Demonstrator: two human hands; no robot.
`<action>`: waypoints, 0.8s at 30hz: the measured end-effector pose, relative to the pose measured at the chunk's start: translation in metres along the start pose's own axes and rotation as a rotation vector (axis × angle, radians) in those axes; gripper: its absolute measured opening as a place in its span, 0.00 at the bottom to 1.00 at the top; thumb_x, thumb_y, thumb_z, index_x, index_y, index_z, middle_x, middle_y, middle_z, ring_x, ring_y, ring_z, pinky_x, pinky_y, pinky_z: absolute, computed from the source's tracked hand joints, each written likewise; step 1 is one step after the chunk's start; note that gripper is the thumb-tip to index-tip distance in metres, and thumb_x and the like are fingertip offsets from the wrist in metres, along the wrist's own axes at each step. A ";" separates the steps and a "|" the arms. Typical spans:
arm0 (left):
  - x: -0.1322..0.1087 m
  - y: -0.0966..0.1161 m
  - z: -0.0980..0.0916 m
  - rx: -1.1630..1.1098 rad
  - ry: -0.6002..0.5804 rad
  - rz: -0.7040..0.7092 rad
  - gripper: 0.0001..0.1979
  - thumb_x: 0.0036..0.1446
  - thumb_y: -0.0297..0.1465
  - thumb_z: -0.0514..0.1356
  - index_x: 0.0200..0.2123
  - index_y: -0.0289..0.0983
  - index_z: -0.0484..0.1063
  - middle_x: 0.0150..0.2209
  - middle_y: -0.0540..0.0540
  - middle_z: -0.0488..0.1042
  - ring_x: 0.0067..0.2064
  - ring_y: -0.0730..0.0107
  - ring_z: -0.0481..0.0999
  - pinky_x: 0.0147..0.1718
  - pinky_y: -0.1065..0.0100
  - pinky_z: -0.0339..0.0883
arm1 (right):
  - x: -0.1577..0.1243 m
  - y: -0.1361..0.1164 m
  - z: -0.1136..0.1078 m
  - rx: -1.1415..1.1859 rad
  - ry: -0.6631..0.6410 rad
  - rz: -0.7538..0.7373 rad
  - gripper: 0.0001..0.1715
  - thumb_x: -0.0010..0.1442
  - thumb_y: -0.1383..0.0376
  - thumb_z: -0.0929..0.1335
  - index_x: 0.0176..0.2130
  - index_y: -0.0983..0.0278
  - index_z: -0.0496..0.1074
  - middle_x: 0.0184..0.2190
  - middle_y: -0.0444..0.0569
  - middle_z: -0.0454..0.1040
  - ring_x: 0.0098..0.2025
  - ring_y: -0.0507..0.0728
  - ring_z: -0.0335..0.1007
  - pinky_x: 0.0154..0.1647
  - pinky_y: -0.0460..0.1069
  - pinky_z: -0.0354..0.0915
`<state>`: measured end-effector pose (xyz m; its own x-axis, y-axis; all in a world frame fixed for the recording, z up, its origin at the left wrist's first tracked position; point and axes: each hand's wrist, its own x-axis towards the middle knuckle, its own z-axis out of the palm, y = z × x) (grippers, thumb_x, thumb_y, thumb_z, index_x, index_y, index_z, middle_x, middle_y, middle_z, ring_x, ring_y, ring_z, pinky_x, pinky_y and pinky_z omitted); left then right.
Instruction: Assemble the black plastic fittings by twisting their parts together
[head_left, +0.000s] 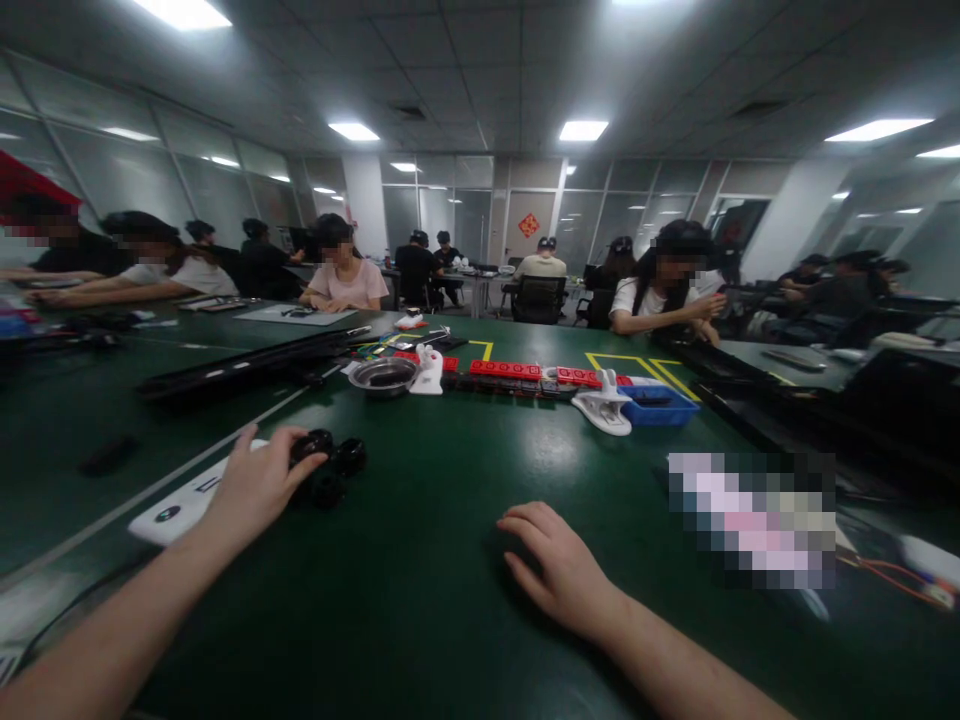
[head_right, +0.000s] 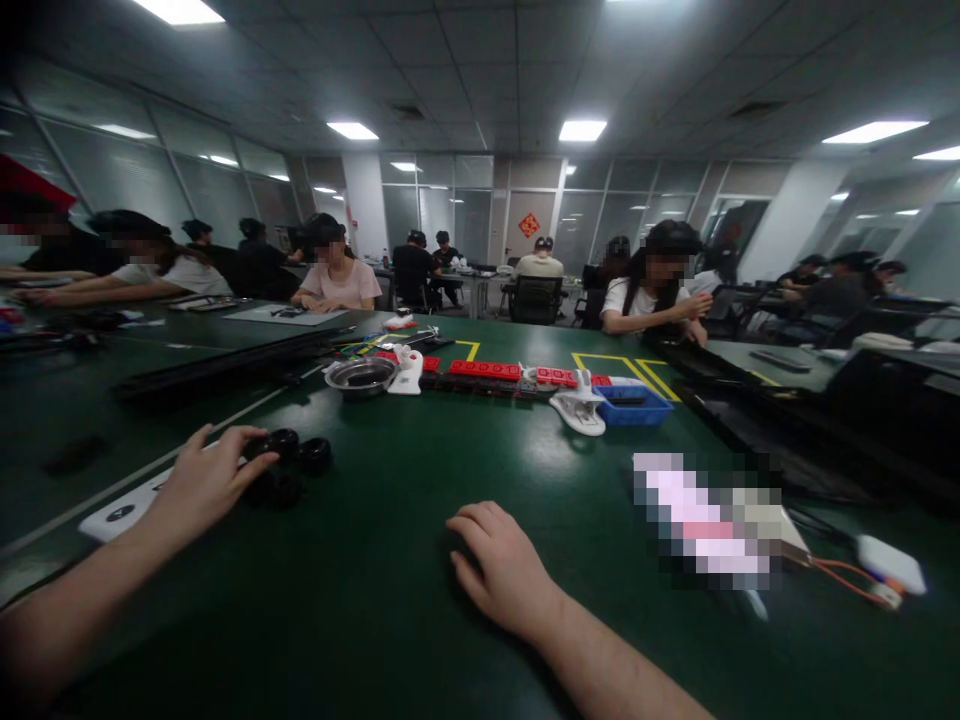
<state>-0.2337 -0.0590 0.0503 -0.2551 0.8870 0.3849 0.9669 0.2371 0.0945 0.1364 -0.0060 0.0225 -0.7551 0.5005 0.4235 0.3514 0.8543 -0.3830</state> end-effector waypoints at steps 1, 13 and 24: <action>-0.003 0.000 0.006 0.040 0.006 0.047 0.24 0.52 0.46 0.47 0.43 0.31 0.62 0.38 0.39 0.71 0.43 0.50 0.68 0.52 0.47 0.42 | 0.000 0.000 0.000 -0.002 0.009 0.003 0.17 0.53 0.71 0.62 0.44 0.64 0.63 0.41 0.53 0.67 0.43 0.57 0.61 0.45 0.54 0.62; -0.012 0.006 0.022 0.034 0.000 0.058 0.24 0.48 0.50 0.51 0.41 0.41 0.69 0.44 0.40 0.65 0.46 0.48 0.63 0.42 0.50 0.55 | 0.000 0.004 0.003 -0.050 0.012 0.043 0.15 0.53 0.71 0.62 0.42 0.64 0.64 0.41 0.52 0.66 0.43 0.57 0.61 0.45 0.54 0.62; -0.010 -0.001 0.019 0.004 -0.126 0.114 0.23 0.51 0.47 0.48 0.43 0.39 0.68 0.43 0.42 0.71 0.47 0.52 0.65 0.44 0.53 0.52 | 0.000 0.005 0.001 -0.046 0.035 0.078 0.13 0.53 0.71 0.62 0.40 0.64 0.65 0.39 0.52 0.66 0.42 0.57 0.61 0.43 0.54 0.62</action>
<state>-0.2324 -0.0603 0.0294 -0.1432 0.9507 0.2750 0.9896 0.1336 0.0535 0.1380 -0.0019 0.0194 -0.7052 0.5695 0.4224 0.4342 0.8178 -0.3778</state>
